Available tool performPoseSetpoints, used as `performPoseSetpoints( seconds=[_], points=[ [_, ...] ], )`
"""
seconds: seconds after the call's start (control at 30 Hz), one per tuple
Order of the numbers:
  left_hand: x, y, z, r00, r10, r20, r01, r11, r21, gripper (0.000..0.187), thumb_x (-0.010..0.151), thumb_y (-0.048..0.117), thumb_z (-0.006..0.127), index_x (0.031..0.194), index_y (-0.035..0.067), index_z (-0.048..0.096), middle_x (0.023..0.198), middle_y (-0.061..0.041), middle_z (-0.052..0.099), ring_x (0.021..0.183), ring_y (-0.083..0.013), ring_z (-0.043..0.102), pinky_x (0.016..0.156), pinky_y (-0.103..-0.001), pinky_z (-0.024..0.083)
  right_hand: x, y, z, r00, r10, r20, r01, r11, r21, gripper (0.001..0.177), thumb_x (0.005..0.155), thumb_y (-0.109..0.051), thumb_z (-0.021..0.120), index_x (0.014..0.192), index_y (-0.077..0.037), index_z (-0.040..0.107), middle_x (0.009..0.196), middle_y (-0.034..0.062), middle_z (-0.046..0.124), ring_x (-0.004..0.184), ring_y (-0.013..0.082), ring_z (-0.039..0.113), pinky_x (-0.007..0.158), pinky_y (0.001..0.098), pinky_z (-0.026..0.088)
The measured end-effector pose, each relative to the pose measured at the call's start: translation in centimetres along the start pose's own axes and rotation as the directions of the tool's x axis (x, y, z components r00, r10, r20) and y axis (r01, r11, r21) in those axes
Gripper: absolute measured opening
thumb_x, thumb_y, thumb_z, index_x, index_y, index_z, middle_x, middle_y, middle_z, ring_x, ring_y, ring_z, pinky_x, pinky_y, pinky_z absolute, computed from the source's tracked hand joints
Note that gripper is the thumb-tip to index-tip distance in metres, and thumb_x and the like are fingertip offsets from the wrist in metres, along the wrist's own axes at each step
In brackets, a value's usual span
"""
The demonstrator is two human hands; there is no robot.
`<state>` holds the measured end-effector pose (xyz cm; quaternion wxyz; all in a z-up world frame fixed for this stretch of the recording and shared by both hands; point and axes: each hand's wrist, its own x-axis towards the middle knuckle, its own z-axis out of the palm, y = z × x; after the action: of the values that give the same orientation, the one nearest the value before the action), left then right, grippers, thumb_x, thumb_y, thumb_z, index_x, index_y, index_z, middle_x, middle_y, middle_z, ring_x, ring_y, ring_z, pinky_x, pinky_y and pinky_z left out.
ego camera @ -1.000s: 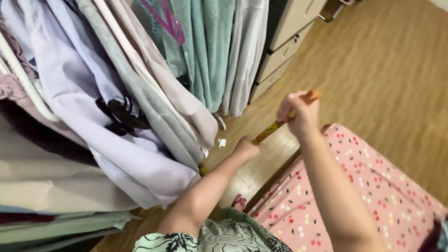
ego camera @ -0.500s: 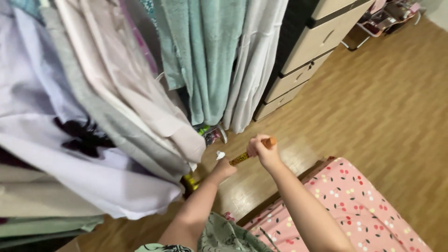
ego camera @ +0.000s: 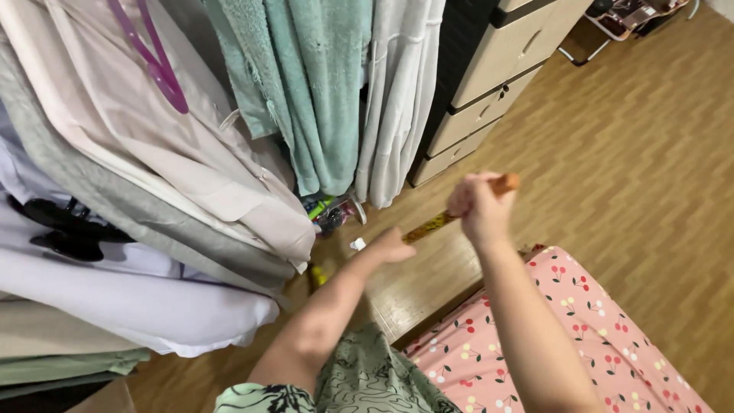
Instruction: The person sweeps the wooden floor of a bedroom using a small yellow broom. They move around the room, sweeping near a bed, a clothes rack, a plastic drawer unit, and a wardrobe, gathering debris into a small pile.
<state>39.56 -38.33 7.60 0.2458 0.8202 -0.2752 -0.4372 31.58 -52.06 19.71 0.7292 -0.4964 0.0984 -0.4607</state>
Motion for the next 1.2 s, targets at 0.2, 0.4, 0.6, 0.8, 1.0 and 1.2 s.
performPoseSetpoints(
  seconds=[0.2, 0.4, 0.6, 0.8, 1.0, 1.2],
  points=[
    [4.1, -14.3, 1.6, 0.995, -0.087, -0.050, 0.087, 0.996, -0.004, 0.043, 0.066, 0.037, 0.070, 0.103, 0.016, 0.078, 0.106, -0.004, 0.077, 0.111, -0.0207, 0.072, 0.097, -0.039, 0.057, -6.9, 7.4, 1.1, 0.978, 0.191, 0.084, -0.163, 0.950, -0.267, 0.030, 0.093, 0.004, 0.059, 0.064, -0.005, 0.059, 0.049, 0.0145, 0.059, 0.045, 0.0252, 0.064, 0.054, 0.0345, 0.054],
    [7.2, -13.2, 4.2, 0.968, 0.017, -0.250, -0.023, 1.000, -0.020, 0.017, 0.065, 0.024, 0.066, 0.068, 0.012, 0.077, 0.062, -0.005, 0.069, 0.076, -0.0224, 0.075, 0.065, -0.038, 0.058, -8.0, 8.4, -2.5, 0.976, 0.142, 0.164, -0.083, 0.943, -0.322, 0.037, 0.099, 0.003, 0.063, 0.063, -0.005, 0.058, 0.052, 0.0109, 0.058, 0.051, 0.0234, 0.063, 0.061, 0.0333, 0.053],
    [5.4, -5.2, 5.4, 0.996, 0.076, -0.036, -0.076, 0.997, -0.014, 0.059, 0.083, 0.030, 0.070, 0.129, -0.006, 0.061, 0.130, -0.027, 0.065, 0.131, -0.0365, 0.058, 0.113, -0.045, 0.047, -7.8, 6.0, -7.2, 0.997, 0.064, 0.037, -0.042, 0.902, -0.429, 0.035, 0.098, 0.001, 0.063, 0.064, -0.006, 0.059, 0.052, 0.0092, 0.060, 0.048, 0.0216, 0.061, 0.055, 0.0335, 0.054],
    [6.8, -0.9, 7.9, 0.969, 0.213, 0.124, -0.231, 0.959, 0.161, 0.054, 0.076, 0.024, 0.066, 0.123, -0.001, 0.068, 0.119, -0.022, 0.071, 0.121, -0.0353, 0.065, 0.101, -0.046, 0.056, -6.3, 2.2, -12.6, 0.996, -0.059, -0.067, 0.042, 0.971, -0.236, 0.036, 0.094, 0.008, 0.061, 0.062, -0.006, 0.051, 0.045, 0.0129, 0.046, 0.037, 0.0274, 0.050, 0.048, 0.0373, 0.049],
    [4.9, 2.2, 3.0, 0.969, 0.185, 0.164, -0.218, 0.953, 0.210, 0.058, 0.075, 0.028, 0.067, 0.127, 0.002, 0.069, 0.124, -0.022, 0.070, 0.123, -0.0332, 0.065, 0.100, -0.045, 0.055, -3.6, 0.4, -8.8, 0.983, -0.104, -0.153, 0.072, 0.977, -0.203, 0.033, 0.091, 0.011, 0.060, 0.064, -0.005, 0.050, 0.048, 0.0158, 0.050, 0.041, 0.0270, 0.055, 0.047, 0.0375, 0.049],
    [4.0, 1.7, -1.0, 0.932, 0.277, 0.233, -0.308, 0.945, 0.109, 0.057, 0.081, 0.023, 0.061, 0.130, -0.006, 0.067, 0.125, -0.030, 0.067, 0.125, -0.0433, 0.061, 0.103, -0.051, 0.051, -4.2, -0.2, -3.0, 0.998, -0.059, -0.009, 0.044, 0.831, -0.555, 0.034, 0.096, 0.004, 0.066, 0.063, -0.005, 0.061, 0.051, 0.0085, 0.062, 0.050, 0.0185, 0.063, 0.062, 0.0278, 0.054]
  ],
)
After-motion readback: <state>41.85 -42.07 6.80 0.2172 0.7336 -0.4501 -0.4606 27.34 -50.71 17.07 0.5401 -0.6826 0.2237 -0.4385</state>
